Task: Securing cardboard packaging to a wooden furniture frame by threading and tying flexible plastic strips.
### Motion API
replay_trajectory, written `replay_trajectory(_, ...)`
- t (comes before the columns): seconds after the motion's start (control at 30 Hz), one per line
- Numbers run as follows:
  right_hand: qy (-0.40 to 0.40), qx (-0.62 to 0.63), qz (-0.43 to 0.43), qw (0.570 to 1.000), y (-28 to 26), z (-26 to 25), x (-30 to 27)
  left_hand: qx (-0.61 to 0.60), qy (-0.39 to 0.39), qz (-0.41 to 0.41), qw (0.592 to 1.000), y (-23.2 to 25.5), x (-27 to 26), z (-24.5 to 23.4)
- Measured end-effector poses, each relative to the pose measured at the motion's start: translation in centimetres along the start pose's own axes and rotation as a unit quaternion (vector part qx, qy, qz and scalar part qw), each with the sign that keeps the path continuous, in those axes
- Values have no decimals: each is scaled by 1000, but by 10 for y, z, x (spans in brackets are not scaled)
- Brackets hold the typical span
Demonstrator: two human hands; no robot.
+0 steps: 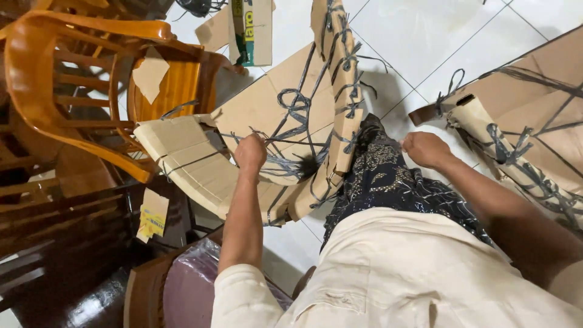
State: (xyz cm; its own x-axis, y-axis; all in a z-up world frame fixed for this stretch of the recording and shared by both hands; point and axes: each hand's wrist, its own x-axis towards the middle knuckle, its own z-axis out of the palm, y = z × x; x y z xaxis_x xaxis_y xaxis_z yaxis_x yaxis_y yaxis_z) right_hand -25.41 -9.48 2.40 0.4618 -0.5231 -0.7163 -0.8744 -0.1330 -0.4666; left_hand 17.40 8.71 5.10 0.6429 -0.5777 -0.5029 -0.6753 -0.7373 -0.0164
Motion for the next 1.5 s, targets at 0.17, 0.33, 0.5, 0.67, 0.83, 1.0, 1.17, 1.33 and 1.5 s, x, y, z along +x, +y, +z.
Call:
replay_trajectory(0.17, 92, 75, 8, 993, 10, 46, 39, -105, 20, -25, 994, 18, -17, 1)
replay_trajectory(0.33, 146, 111, -10, 983, -9, 25, 21, -237, 86, 6, 968, 35, -31, -32)
replay_trajectory(0.5, 150, 97, -47, 983, -51, 2, -20, -402, 77, 111, 906, 82, -46, -29)
replay_trajectory(0.67, 233, 24, -173, 957, -96, 2, -47, -461, -38, 249, 851, 145, -70, -36)
replay_trajectory(0.83, 192, 84, -215, 954, -111, 5, -35, -474, -40, 318, 820, 186, -84, -28)
replay_trajectory(1.0, 153, 213, -264, 928, -79, 49, 24, -469, -31, 334, 817, 194, -88, -26)
replay_trajectory(1.17, 140, 284, -227, 921, -71, 58, 37, -538, -51, 318, 779, 192, -82, -10)
replay_trajectory(1.33, 114, 347, -193, 911, -110, 8, -13, -461, -27, 307, 832, 174, -76, -12)
replay_trajectory(1.5, 110, 337, -174, 919, -118, -3, -20, -302, 8, 357, 884, 164, -59, 31)
